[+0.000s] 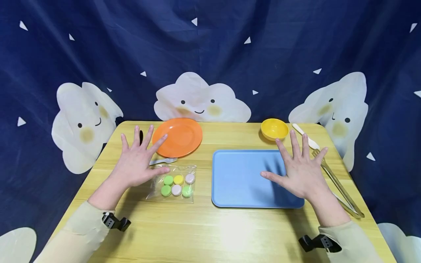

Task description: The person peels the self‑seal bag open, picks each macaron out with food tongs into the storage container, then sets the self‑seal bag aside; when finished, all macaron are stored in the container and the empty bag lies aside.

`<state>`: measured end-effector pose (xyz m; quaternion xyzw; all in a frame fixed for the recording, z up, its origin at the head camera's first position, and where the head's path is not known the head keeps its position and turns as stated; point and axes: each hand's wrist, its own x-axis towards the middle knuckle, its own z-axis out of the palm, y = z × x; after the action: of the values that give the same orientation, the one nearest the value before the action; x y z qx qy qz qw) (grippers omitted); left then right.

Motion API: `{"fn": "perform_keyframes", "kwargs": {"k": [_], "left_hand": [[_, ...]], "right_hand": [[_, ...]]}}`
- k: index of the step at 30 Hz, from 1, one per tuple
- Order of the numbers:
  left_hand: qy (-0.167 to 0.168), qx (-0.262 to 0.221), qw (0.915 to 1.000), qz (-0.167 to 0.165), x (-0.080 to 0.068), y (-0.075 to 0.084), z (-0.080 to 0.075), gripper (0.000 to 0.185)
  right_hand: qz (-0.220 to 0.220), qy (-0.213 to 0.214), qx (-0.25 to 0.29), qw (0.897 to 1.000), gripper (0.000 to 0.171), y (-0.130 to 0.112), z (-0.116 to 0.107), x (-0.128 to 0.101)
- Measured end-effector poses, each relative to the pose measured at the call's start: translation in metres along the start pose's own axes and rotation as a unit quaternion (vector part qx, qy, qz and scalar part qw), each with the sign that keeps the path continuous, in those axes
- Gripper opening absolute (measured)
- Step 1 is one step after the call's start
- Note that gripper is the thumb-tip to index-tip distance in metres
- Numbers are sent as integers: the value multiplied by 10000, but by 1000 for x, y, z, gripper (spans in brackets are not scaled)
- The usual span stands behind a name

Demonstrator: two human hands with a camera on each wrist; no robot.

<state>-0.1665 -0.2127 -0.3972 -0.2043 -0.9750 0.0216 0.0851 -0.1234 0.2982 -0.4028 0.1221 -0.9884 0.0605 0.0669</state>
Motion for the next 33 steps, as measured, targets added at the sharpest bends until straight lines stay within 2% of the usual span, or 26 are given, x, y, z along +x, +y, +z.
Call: {"fn": "perform_keyframes", "kwargs": {"k": [8,16,20,23,26,28,33], "left_hand": [[12,-69,9999,85,-2,2,-6,111],[180,-202,9983,522,-7,10,-25,107],[354,-515,9948,801,-9,13,-32,103],[434,-911,9901,972,-11,15,-34,98],[407,-1422,9831,1077,-14,14,-34,92],[369,-1859,9753,1131,-15,12,-30,87],[109,-3094,9453,1029,-23,2,-8,70]], "right_hand": [[-146,139,-30,9998,118,-7,-8,0],[-546,454,122,9974,112,-33,-24,3],[-783,667,352,9941,107,-48,-28,5],[-966,716,820,9894,99,-58,-31,7],[-1123,751,1572,9783,86,-67,-31,9],[-1242,785,2159,9653,76,-73,-28,11],[-1583,890,3286,9269,63,-88,-10,15]]}}
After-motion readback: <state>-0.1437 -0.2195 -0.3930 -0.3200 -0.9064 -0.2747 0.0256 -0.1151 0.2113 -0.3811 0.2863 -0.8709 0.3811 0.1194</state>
